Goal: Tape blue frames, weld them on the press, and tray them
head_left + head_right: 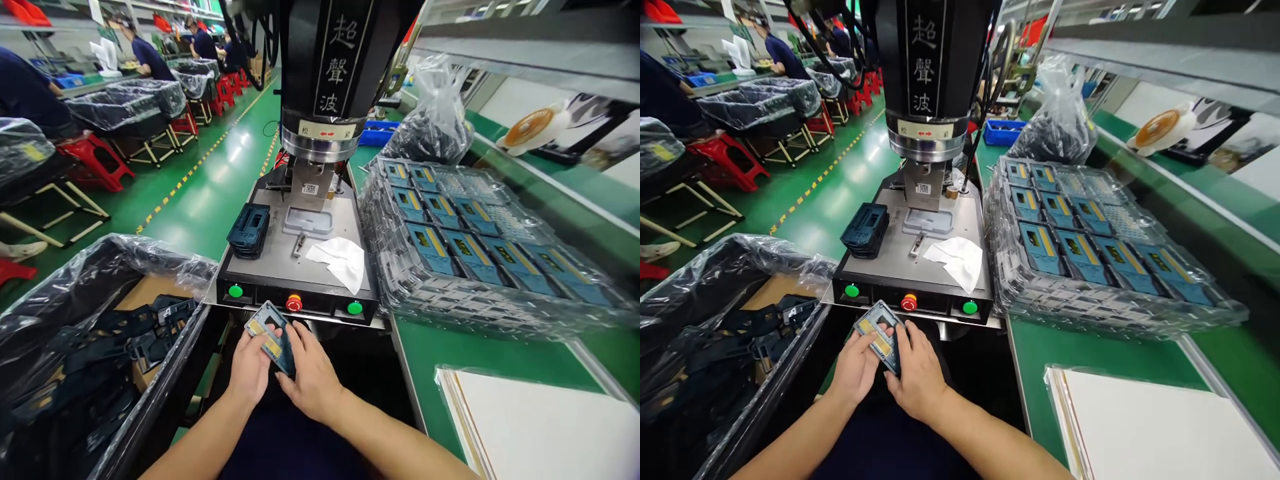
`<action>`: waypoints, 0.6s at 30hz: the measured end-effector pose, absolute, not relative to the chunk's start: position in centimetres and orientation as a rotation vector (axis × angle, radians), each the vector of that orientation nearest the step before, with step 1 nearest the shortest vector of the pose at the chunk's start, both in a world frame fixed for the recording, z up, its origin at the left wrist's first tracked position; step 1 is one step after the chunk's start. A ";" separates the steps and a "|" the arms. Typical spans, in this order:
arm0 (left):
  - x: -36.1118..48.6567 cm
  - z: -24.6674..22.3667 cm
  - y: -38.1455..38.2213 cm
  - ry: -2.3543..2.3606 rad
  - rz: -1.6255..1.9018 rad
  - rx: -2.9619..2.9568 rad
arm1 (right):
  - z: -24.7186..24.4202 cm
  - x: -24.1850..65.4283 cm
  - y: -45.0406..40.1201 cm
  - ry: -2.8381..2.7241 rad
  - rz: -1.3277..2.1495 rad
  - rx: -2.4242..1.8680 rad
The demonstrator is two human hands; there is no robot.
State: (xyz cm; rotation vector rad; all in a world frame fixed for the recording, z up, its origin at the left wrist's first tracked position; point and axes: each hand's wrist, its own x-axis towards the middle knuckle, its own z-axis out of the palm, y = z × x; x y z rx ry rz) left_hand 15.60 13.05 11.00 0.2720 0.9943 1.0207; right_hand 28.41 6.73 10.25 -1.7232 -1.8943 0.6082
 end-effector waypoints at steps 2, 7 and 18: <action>15.2 11.2 13.0 0.938 1.012 0.329 | 11.4 29.5 7.6 -1.940 0.571 -1.654; 13.3 11.3 13.1 0.934 0.950 0.480 | 15.8 34.9 12.6 -1.951 0.352 -1.622; 8.7 9.6 12.8 1.205 1.013 0.356 | 20.6 44.5 28.6 -1.827 0.439 -2.095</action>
